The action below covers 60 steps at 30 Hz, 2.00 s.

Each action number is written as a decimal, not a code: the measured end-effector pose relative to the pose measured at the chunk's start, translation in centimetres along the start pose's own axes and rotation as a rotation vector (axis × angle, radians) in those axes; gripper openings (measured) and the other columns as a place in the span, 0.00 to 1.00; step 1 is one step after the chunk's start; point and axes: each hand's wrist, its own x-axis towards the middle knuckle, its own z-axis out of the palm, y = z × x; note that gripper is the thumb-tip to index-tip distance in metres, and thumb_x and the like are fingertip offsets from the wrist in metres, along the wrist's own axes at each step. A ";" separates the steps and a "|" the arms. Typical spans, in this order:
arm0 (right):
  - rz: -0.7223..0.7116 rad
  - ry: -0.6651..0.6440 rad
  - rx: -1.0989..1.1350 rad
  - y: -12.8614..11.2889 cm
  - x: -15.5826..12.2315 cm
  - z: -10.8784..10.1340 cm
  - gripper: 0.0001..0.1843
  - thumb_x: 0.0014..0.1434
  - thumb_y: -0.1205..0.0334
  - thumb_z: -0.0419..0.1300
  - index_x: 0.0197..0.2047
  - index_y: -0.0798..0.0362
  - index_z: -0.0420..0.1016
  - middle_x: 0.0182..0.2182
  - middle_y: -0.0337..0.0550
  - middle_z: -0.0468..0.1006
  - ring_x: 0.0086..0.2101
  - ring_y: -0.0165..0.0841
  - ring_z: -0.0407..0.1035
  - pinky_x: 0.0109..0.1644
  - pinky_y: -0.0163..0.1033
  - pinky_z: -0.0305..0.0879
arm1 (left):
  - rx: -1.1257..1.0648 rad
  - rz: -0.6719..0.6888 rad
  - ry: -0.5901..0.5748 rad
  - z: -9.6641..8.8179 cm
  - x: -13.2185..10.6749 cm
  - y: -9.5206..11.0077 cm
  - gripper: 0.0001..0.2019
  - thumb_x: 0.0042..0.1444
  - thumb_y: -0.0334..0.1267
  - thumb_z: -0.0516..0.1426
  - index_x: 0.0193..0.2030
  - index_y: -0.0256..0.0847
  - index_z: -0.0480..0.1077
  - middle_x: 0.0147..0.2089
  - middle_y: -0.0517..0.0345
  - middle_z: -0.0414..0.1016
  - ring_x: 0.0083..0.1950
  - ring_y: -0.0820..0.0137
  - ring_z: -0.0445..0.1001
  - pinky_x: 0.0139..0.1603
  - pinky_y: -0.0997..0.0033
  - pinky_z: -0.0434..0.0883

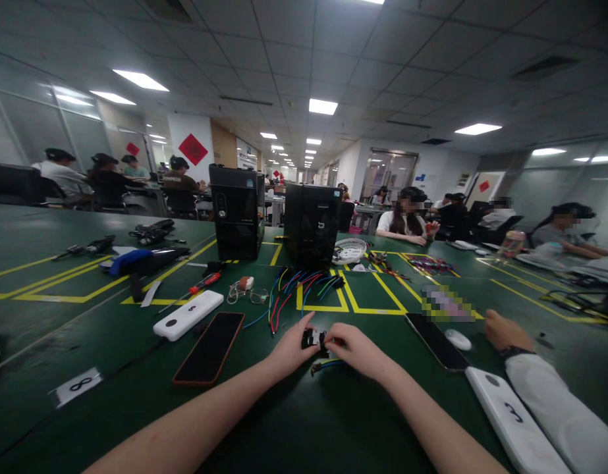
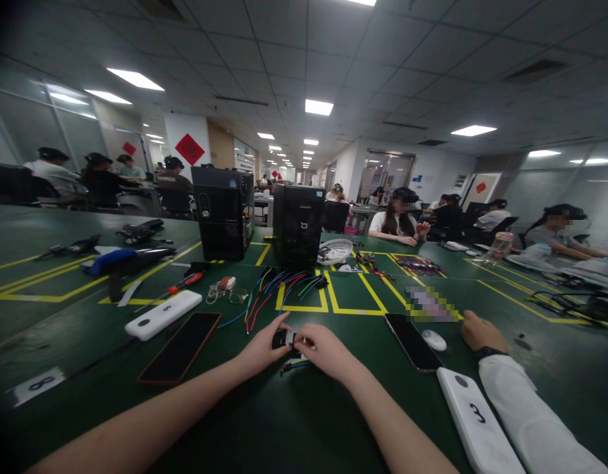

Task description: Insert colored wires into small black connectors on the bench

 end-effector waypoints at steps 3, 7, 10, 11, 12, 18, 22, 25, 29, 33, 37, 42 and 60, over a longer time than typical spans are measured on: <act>0.019 -0.148 -0.095 -0.9 -0.5 -0.3 0.07 0.54 0.62 0.56 0.35 0.53 0.73 0.33 0.41 0.72 0.35 0.30 0.65 0.40 0.34 0.58 | -0.009 0.015 0.020 0.1 0.0 -0.2 0.35 0.48 0.33 0.59 0.62 0.43 0.49 0.50 0.53 0.68 0.52 0.64 0.66 0.55 0.63 0.61; 0.070 -0.220 -0.323 -1.3 -1.0 -0.4 0.14 0.48 0.60 0.61 0.40 0.52 0.73 0.38 0.44 0.73 0.40 0.36 0.65 0.45 0.39 0.57 | -0.011 0.019 0.040 0.1 -0.1 -0.1 0.34 0.48 0.34 0.59 0.62 0.43 0.51 0.50 0.53 0.68 0.52 0.64 0.66 0.56 0.62 0.60; 0.110 -0.246 -0.482 -1.2 -1.1 0.3 0.17 0.46 0.64 0.60 0.42 0.53 0.71 0.40 0.48 0.72 0.43 0.40 0.65 0.46 0.43 0.56 | -0.008 0.022 0.035 0.1 -0.1 0.0 0.34 0.47 0.33 0.59 0.61 0.43 0.52 0.49 0.53 0.68 0.52 0.64 0.66 0.56 0.62 0.60; 0.111 -0.254 -0.513 -1.2 -1.0 0.6 0.16 0.47 0.66 0.58 0.42 0.53 0.70 0.40 0.48 0.72 0.43 0.40 0.65 0.46 0.43 0.56 | -0.006 0.025 0.034 0.1 -0.1 0.0 0.34 0.47 0.32 0.59 0.61 0.43 0.52 0.49 0.53 0.68 0.52 0.64 0.66 0.56 0.62 0.60; 0.105 -0.261 -0.531 -1.3 -1.0 1.0 0.15 0.48 0.68 0.56 0.42 0.54 0.69 0.40 0.48 0.73 0.42 0.39 0.65 0.46 0.42 0.56 | -0.002 0.028 0.034 0.1 -0.1 0.0 0.35 0.47 0.32 0.59 0.61 0.43 0.52 0.49 0.53 0.68 0.52 0.63 0.66 0.56 0.62 0.60; 0.109 -0.223 -0.562 -1.5 -0.9 2.3 0.18 0.50 0.73 0.50 0.45 0.55 0.66 0.39 0.49 0.74 0.39 0.38 0.67 0.44 0.41 0.58 | 0.066 0.017 0.058 0.2 -0.1 -0.1 0.34 0.45 0.33 0.60 0.60 0.42 0.54 0.49 0.54 0.69 0.51 0.63 0.67 0.56 0.60 0.61; 0.140 -0.240 -0.545 -1.5 -1.0 2.4 0.19 0.50 0.74 0.50 0.46 0.56 0.65 0.41 0.50 0.73 0.41 0.38 0.67 0.43 0.39 0.59 | 0.130 0.007 0.055 0.0 -0.1 0.1 0.27 0.46 0.35 0.60 0.55 0.42 0.61 0.48 0.53 0.70 0.51 0.62 0.67 0.55 0.61 0.61; 0.189 -0.255 -0.537 -1.6 -1.1 2.7 0.20 0.50 0.74 0.50 0.48 0.57 0.65 0.42 0.51 0.72 0.41 0.38 0.66 0.44 0.38 0.59 | 0.165 0.011 0.033 -0.1 -0.2 0.5 0.21 0.47 0.36 0.59 0.50 0.42 0.66 0.48 0.53 0.70 0.50 0.62 0.67 0.54 0.61 0.62; 0.199 -0.262 -0.487 -1.6 -1.0 2.8 0.21 0.51 0.76 0.48 0.48 0.59 0.65 0.44 0.52 0.70 0.42 0.37 0.66 0.45 0.38 0.58 | 0.167 0.023 0.029 -0.2 -0.2 0.8 0.17 0.48 0.34 0.59 0.47 0.42 0.67 0.47 0.54 0.70 0.49 0.63 0.67 0.53 0.63 0.62; 0.145 -0.249 -0.351 -1.2 -0.9 1.4 0.13 0.51 0.73 0.51 0.39 0.56 0.70 0.41 0.48 0.70 0.39 0.34 0.65 0.42 0.35 0.58 | 0.167 0.006 0.037 -0.2 -0.1 0.7 0.17 0.48 0.33 0.59 0.47 0.42 0.67 0.45 0.54 0.70 0.48 0.63 0.67 0.51 0.64 0.62; 0.159 -0.132 -0.278 -0.5 -0.7 -0.8 0.08 0.53 0.71 0.50 0.33 0.56 0.70 0.36 0.44 0.67 0.35 0.29 0.63 0.38 0.32 0.56 | 0.200 0.004 0.030 -0.3 -0.1 0.8 0.17 0.49 0.36 0.58 0.48 0.42 0.67 0.42 0.55 0.70 0.45 0.64 0.67 0.48 0.64 0.63; 0.235 0.034 -0.204 0.4 -0.2 -1.0 0.10 0.56 0.71 0.46 0.35 0.56 0.67 0.36 0.44 0.66 0.35 0.29 0.62 0.38 0.33 0.56 | 0.238 0.002 -0.005 -0.5 -0.3 1.4 0.17 0.51 0.37 0.57 0.49 0.43 0.66 0.40 0.56 0.70 0.43 0.64 0.68 0.48 0.64 0.63; 0.394 -0.032 -0.379 1.3 -0.3 0.0 0.13 0.51 0.58 0.57 0.40 0.53 0.70 0.36 0.47 0.75 0.38 0.36 0.69 0.39 0.36 0.60 | 0.135 0.057 -0.111 -0.6 -0.4 1.8 0.22 0.52 0.36 0.55 0.56 0.45 0.61 0.46 0.56 0.73 0.50 0.64 0.67 0.55 0.63 0.60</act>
